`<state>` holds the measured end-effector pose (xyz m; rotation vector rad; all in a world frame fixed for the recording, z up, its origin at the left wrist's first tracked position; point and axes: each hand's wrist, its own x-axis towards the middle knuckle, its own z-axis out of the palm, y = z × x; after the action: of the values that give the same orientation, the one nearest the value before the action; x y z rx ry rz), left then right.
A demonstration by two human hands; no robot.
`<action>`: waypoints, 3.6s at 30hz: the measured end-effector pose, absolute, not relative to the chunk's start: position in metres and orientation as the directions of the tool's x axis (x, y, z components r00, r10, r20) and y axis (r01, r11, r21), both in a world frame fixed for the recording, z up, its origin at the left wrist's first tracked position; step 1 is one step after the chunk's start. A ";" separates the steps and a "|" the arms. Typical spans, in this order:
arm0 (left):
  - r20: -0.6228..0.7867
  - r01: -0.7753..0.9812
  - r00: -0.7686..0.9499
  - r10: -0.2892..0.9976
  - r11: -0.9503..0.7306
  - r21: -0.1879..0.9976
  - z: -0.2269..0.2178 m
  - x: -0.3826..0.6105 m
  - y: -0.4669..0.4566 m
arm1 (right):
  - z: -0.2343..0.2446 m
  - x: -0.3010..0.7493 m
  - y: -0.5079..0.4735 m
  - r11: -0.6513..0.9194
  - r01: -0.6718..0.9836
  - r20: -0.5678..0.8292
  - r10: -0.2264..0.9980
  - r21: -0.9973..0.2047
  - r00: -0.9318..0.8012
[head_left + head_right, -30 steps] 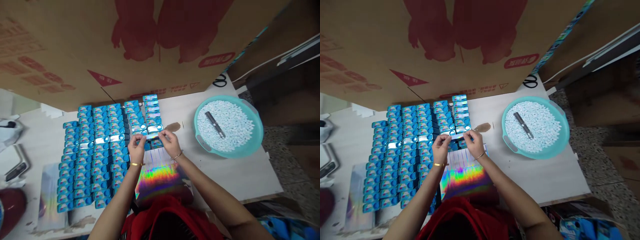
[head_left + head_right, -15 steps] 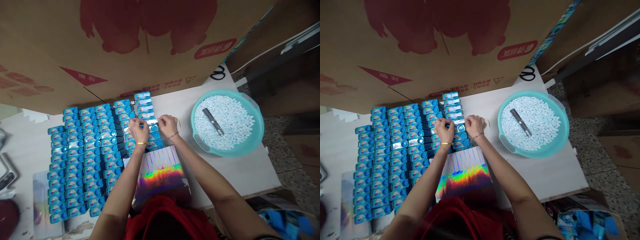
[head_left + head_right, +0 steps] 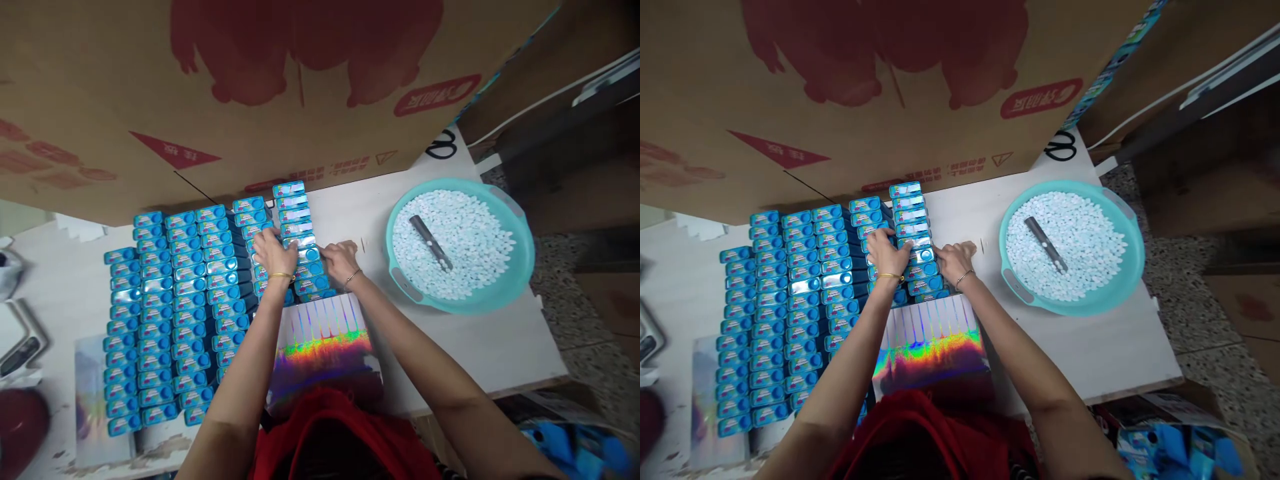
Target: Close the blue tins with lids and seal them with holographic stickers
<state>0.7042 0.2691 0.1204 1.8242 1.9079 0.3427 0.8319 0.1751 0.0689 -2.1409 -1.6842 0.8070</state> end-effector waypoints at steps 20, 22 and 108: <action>-0.266 0.733 0.630 0.730 -0.446 0.514 0.151 0.531 0.175 | 0.133 0.704 0.111 0.082 0.738 -0.031 0.990 -0.670 -0.138; -0.230 0.705 0.646 0.728 -0.454 0.545 0.155 0.529 0.175 | 0.135 0.703 0.113 0.069 0.729 -0.068 0.985 -0.680 -0.157; -0.161 0.901 0.169 0.972 -0.086 0.425 0.157 0.528 0.114 | 0.117 0.798 -0.004 -0.446 0.106 -0.374 0.840 -0.889 0.392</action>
<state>0.5277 0.1136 0.1571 2.0266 1.7694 0.2260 0.7978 -0.0044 0.1165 -1.8226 -0.8213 1.1173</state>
